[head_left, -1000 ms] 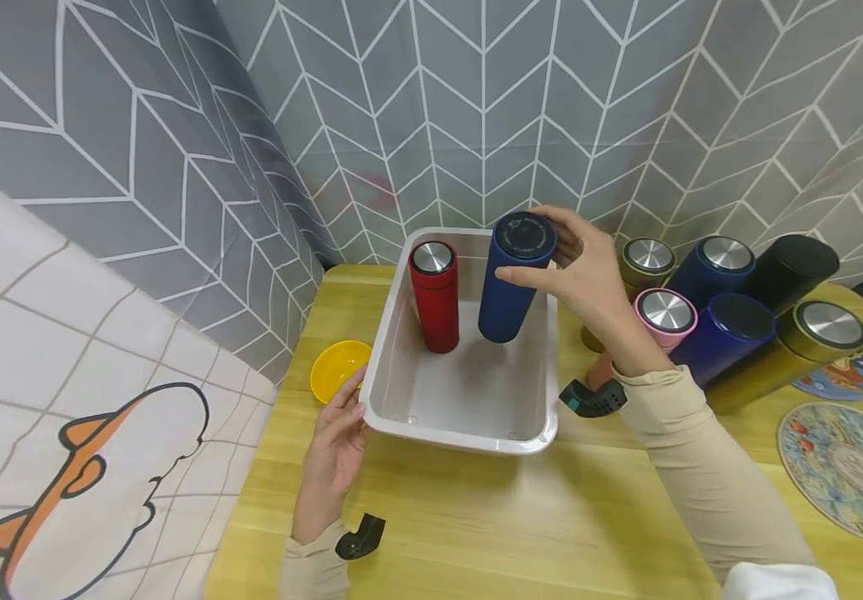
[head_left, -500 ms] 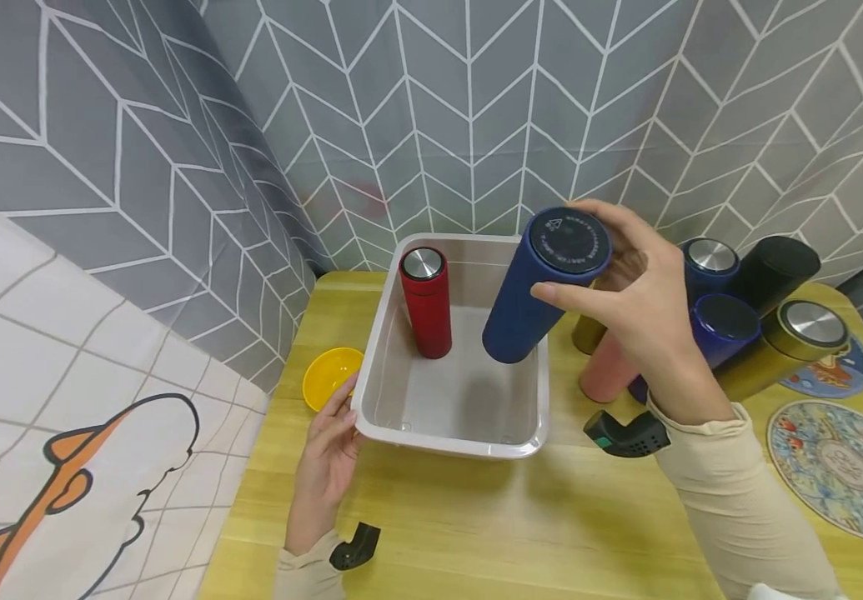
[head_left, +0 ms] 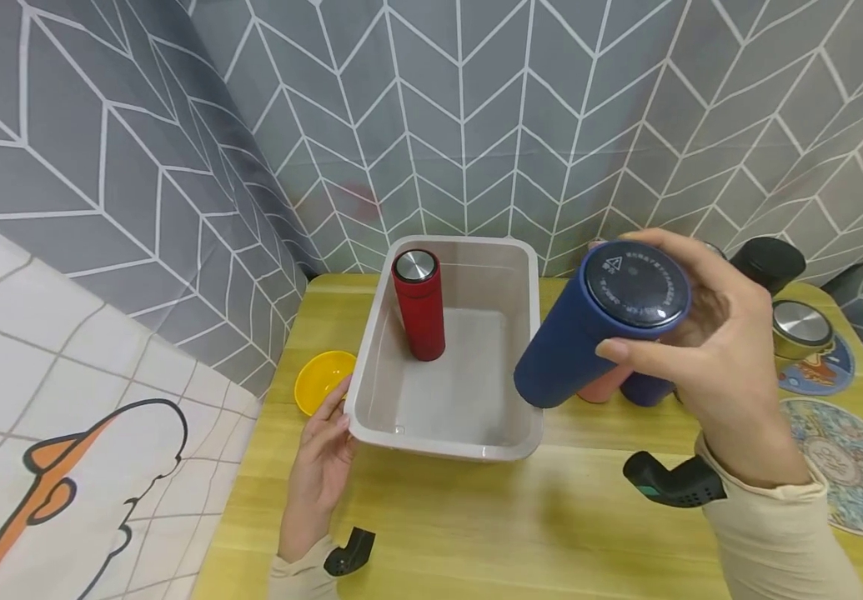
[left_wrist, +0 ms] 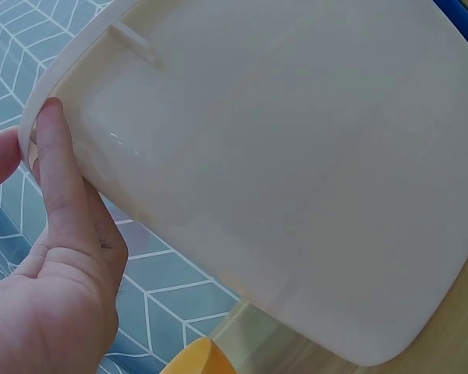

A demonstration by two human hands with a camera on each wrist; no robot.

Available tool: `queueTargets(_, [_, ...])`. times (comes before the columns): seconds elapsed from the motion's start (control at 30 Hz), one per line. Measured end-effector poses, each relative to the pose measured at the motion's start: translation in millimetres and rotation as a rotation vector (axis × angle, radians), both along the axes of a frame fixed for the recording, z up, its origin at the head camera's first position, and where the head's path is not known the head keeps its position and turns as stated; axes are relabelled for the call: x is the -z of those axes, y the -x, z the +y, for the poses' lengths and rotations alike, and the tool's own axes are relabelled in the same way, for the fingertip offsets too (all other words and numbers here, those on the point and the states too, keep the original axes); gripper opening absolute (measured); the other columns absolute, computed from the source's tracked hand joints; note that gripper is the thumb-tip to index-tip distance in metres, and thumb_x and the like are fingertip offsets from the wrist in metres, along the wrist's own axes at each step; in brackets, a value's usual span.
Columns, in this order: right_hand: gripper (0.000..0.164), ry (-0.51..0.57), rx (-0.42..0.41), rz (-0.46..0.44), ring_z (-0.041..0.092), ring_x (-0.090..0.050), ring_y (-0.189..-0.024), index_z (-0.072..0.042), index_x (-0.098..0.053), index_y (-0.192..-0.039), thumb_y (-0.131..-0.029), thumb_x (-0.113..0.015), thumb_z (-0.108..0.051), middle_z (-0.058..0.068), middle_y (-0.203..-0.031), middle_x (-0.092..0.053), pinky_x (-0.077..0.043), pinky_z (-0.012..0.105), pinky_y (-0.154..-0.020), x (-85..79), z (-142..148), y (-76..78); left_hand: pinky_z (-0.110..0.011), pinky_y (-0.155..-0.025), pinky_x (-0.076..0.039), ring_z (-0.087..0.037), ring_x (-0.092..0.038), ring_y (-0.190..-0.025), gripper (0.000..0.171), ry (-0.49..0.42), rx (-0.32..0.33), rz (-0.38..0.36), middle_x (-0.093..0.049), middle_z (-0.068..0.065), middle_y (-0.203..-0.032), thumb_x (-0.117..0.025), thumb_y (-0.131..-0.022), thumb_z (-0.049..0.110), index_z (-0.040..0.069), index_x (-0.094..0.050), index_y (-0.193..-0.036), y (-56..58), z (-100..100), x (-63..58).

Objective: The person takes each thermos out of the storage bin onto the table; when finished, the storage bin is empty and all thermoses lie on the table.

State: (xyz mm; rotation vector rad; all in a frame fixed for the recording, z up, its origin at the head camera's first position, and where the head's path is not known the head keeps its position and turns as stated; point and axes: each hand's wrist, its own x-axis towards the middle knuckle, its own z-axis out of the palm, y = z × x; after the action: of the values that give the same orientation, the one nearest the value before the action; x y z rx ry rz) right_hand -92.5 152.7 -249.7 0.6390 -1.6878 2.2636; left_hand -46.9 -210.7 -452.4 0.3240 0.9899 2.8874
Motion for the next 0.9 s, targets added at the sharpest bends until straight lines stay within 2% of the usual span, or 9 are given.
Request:
queueTargets(0.13, [0.083,0.039,-0.01,0.01,0.032,-0.065,-0.116,0.021,-0.05,-0.13,-0.051,-0.065,0.041,0.025,-0.124,-0.067,-0.06,0.029,-0.094,7.6,11,-6.0,-0.022,-0.092,-0.06,-0.016,-0.066,-0.112,0.052,-0.002,0.003,-0.003,-0.061,-0.009,-0.134,-0.025,-0.101,-0.012,0.002,-0.048,-0.146,-0.5,-1,-0.9])
queueTargets(0.37, [0.084,0.186,-0.08,0.07,0.04,-0.063,-0.121,0.026,-0.044,-0.132,-0.052,-0.061,0.045,0.034,-0.126,-0.063,-0.062,0.034,-0.093,24.2,33,-16.7,-0.024,-0.093,-0.06,-0.018,-0.067,-0.114,0.052,-0.025,0.012,0.014,-0.061,-0.01,-0.136,-0.026,-0.101,-0.012,0.001,-0.048,-0.146,-0.6,-2,-0.5])
queueTargets(0.5, [0.083,0.193,-0.065,0.056,0.04,-0.064,-0.12,0.028,-0.042,-0.132,-0.052,-0.057,0.047,0.035,-0.126,-0.062,-0.063,0.034,-0.092,33.0,45,-23.4,-0.024,-0.093,-0.06,-0.018,-0.067,-0.115,0.052,-0.035,0.012,0.017,-0.06,-0.01,-0.136,-0.026,-0.101,-0.012,0.001,-0.047,-0.146,-1.0,-2,-0.2])
queueTargets(0.7, [0.078,0.193,-0.075,0.037,0.037,-0.063,-0.122,0.028,-0.039,-0.134,-0.06,-0.053,0.046,0.032,-0.132,-0.059,-0.061,0.033,-0.095,51.6,67,-30.0,-0.025,-0.093,-0.06,-0.019,-0.068,-0.115,0.052,-0.041,0.017,0.009,-0.06,-0.011,-0.138,-0.026,-0.101,-0.012,0.001,-0.047,-0.147,-0.9,-2,-0.6])
queueTargets(0.8, [0.078,0.193,-0.047,0.017,0.035,-0.064,-0.12,0.028,-0.037,-0.135,-0.061,-0.049,0.048,0.03,-0.132,-0.059,-0.062,0.033,-0.094,61.9,76,-31.7,-0.026,-0.093,-0.06,-0.02,-0.068,-0.115,0.052,-0.052,0.02,0.007,-0.059,-0.011,-0.139,-0.026,-0.101,-0.012,0.001,-0.046,-0.147,-0.9,-1,-0.9])
queueTargets(0.9, [0.078,0.183,0.048,-0.031,0.031,-0.067,-0.115,0.027,-0.039,-0.135,-0.061,-0.046,0.049,0.027,-0.129,-0.062,-0.063,0.032,-0.088,72.9,83,-35.5,-0.025,-0.093,-0.06,-0.02,-0.067,-0.116,0.052,-0.056,0.021,0.005,-0.059,-0.011,-0.139,-0.026,-0.1,-0.012,0.001,-0.047,-0.146,-1.0,-1,-1.0])
